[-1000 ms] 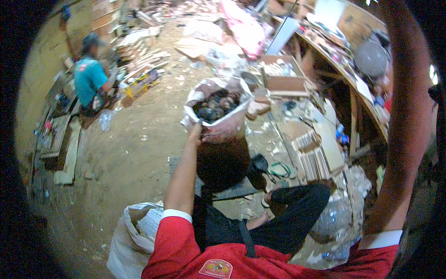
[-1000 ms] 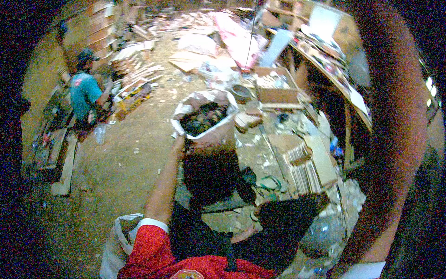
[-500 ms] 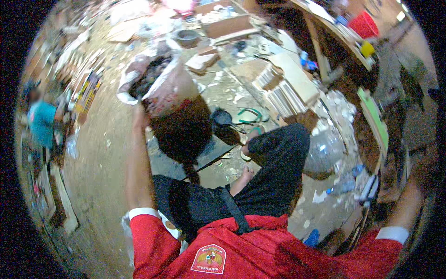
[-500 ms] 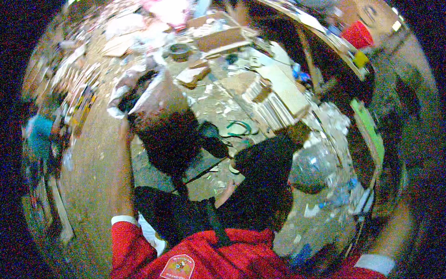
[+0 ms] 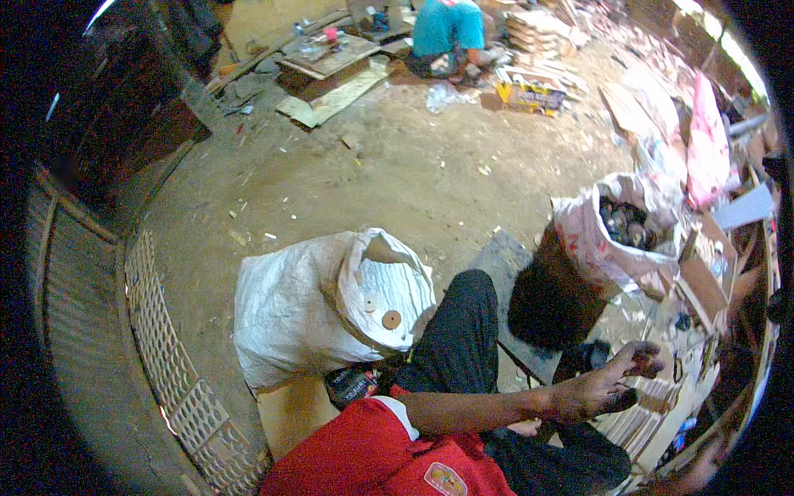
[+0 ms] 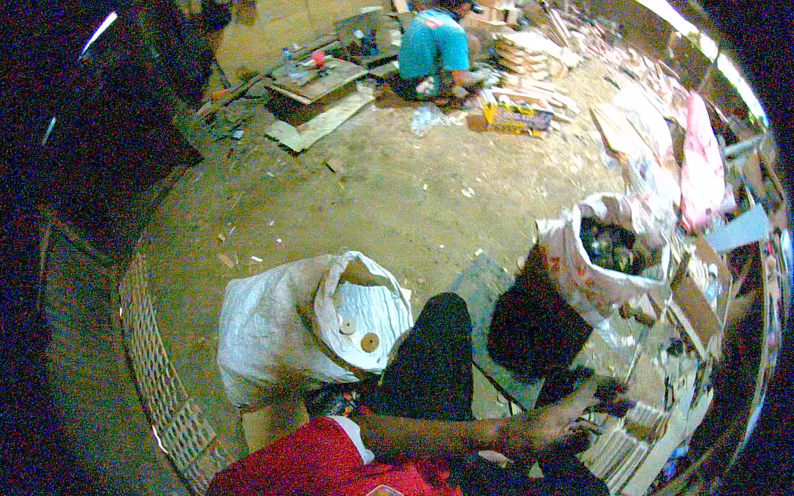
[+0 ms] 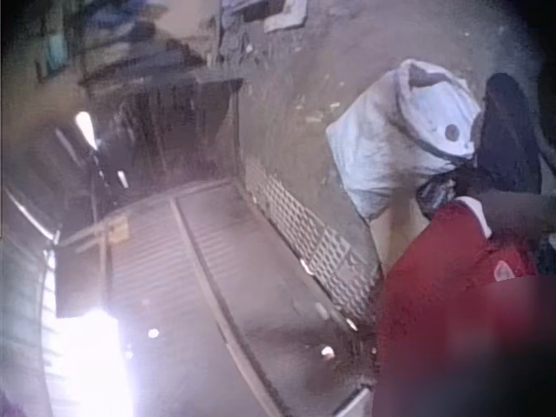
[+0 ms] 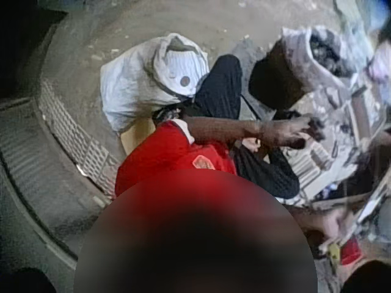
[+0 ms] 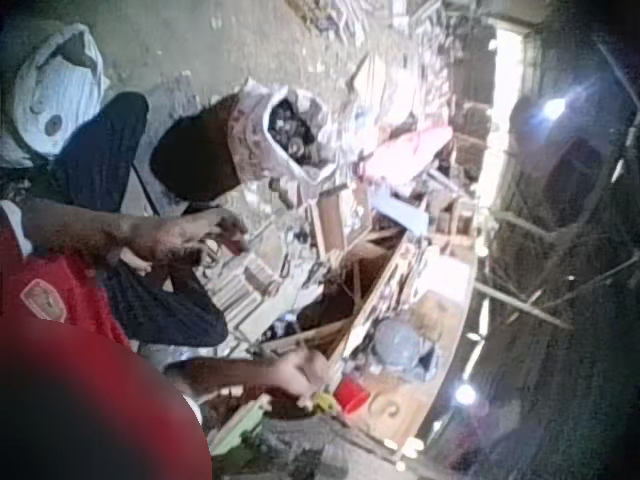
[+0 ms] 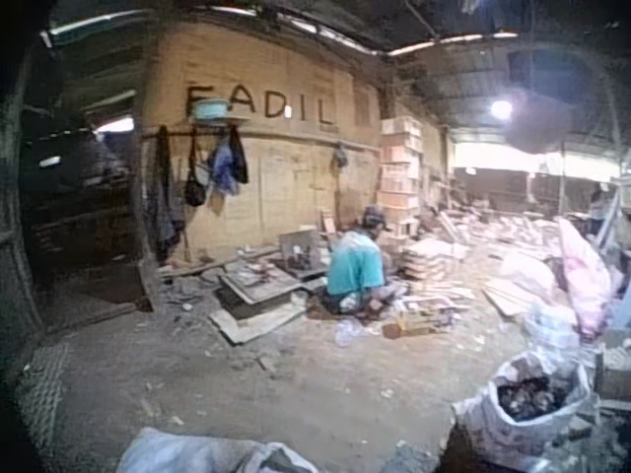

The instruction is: The person sits on the floor and repeatedly picks up small wooden discs, threads them onto a long rod, and then uses a brush to apply a dark coating to the rod. The coated rod is then placed into a sack.

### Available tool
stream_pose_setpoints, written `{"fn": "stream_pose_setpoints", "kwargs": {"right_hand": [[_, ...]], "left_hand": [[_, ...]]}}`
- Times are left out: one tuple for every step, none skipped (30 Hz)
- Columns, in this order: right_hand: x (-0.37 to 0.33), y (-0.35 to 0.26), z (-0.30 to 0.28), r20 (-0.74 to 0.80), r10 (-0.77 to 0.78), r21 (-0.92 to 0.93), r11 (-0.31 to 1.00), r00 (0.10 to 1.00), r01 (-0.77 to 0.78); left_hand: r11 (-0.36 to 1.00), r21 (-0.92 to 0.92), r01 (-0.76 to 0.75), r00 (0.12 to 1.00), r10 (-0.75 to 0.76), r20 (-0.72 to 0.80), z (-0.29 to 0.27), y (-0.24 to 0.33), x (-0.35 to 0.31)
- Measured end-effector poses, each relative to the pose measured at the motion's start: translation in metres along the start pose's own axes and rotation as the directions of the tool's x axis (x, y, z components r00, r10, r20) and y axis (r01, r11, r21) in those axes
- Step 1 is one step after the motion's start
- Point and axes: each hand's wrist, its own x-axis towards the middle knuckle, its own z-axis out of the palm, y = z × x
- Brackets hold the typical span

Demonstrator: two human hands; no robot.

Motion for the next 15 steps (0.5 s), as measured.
{"fn": "stream_pose_setpoints", "kwargs": {"right_hand": [[-0.007,0.037,0.006,0.074,0.103,0.196,0.974,0.992,-0.116],[-0.011,0.076,0.014,0.170,0.174,0.395,0.890,0.970,-0.229],[-0.017,0.105,0.021,0.262,0.207,0.532,0.784,0.943,-0.320],[-0.022,0.134,0.030,0.332,0.220,0.609,0.692,0.917,-0.386],[-0.026,0.157,0.036,0.385,0.215,0.650,0.627,0.897,-0.429],[-0.029,0.178,0.041,0.412,0.194,0.649,0.623,0.890,-0.436],[-0.031,0.197,0.046,0.438,0.172,0.648,0.620,0.882,-0.443],[-0.030,0.209,0.048,0.486,0.181,0.610,0.630,0.855,-0.480],[-0.028,0.220,0.051,0.533,0.187,0.569,0.642,0.825,-0.514],[-0.025,0.227,0.055,0.579,0.197,0.523,0.655,0.791,-0.546],[-0.020,0.231,0.061,0.619,0.213,0.473,0.667,0.756,-0.576],[-0.015,0.233,0.070,0.659,0.232,0.420,0.675,0.716,-0.606],[-0.010,0.232,0.082,0.655,0.288,0.375,0.678,0.698,-0.632],[-0.007,0.229,0.097,0.665,0.378,0.244,0.705,0.644,-0.666],[-0.004,0.224,0.117,0.655,0.516,0.146,0.631,0.553,-0.762]], "left_hand": [[0.998,0.023,-0.052,0.995,0.054,-0.088,-0.013,0.019,0.001],[0.994,0.047,-0.097,0.979,0.104,-0.177,-0.024,0.034,0.002],[0.993,-0.104,-0.058,0.971,0.032,-0.236,-0.040,0.043,0.000],[0.995,-0.091,-0.030,0.955,0.002,-0.298,-0.055,0.050,-0.003],[0.992,-0.088,-0.089,0.915,0.047,-0.401,-0.065,0.050,-0.006],[0.990,-0.077,-0.115,0.867,0.062,-0.494,-0.078,0.048,-0.011],[0.991,-0.107,-0.076,0.823,0.002,-0.569,-0.088,0.043,-0.015],[0.981,-0.128,-0.147,0.770,0.032,-0.637,-0.096,0.036,-0.020],[0.969,-0.184,-0.163,0.728,-0.008,-0.686,-0.102,0.028,-0.024],[0.945,-0.235,-0.225,0.689,-0.016,-0.724,-0.107,0.019,-0.024],[0.991,-0.013,-0.136,0.640,0.077,-0.765,-0.112,0.012,-0.023],[0.974,0.214,-0.070,0.600,0.212,-0.771,-0.118,0.005,-0.018],[0.939,0.321,-0.121,0.550,0.332,-0.766,-0.128,0.001,-0.011],[0.946,0.306,-0.110,0.530,0.316,-0.787,-0.136,-0.002,-0.005],[0.935,0.337,-0.110,0.590,0.335,-0.735,-0.147,-0.001,-0.005]]}}
